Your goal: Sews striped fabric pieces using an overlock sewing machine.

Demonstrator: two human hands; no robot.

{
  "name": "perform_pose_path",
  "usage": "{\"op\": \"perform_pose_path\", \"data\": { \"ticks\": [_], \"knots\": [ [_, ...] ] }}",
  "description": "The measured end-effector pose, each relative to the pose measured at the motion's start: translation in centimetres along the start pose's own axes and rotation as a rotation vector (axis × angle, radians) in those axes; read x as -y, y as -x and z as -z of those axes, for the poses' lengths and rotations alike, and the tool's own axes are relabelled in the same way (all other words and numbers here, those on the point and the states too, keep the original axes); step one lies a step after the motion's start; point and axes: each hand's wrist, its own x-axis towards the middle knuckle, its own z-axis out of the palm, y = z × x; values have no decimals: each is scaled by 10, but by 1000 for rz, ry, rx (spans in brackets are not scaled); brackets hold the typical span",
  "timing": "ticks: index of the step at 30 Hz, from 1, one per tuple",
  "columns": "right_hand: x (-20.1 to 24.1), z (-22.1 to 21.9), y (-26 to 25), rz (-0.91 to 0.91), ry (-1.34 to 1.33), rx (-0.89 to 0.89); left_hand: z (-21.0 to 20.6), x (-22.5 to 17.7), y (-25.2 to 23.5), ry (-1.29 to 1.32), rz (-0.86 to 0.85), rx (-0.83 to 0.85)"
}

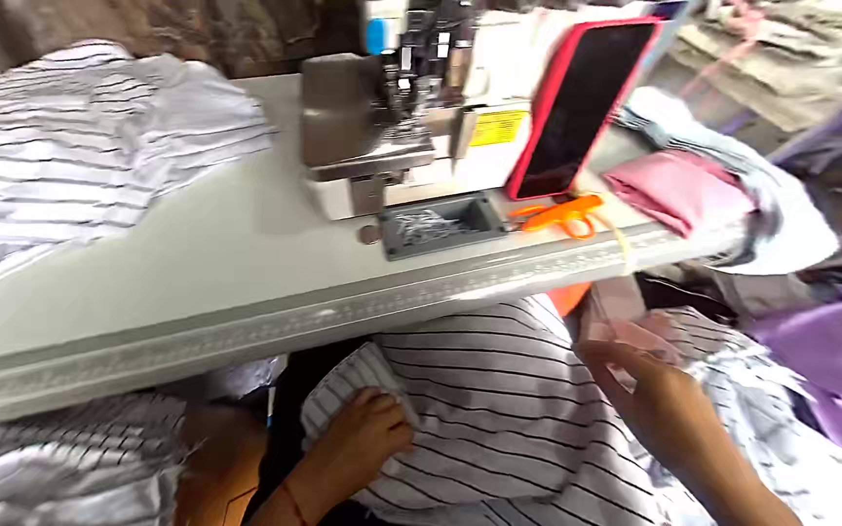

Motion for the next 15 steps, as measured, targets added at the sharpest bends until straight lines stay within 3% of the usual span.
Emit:
{"op": "perform_pose_path", "data": {
  "ticks": [3, 6, 9, 11, 15],
  "knots": [
    [-23, -2, 10, -207, -41, 114, 0, 8, -3, -3, -45, 30],
    [-45, -7, 5, -526, -114, 465, 12, 3, -9, 66, -28, 210],
    [-52, -21, 6, -603, -223, 709, 15, 1, -15, 49, -125, 340],
    [-51, -26, 12, -602, -251, 644, 16, 1, -18, 84, -158, 378],
    [-58, -20, 19, -488, -102, 212, 39, 5, -25, 255, -36, 294]
  ]
}}
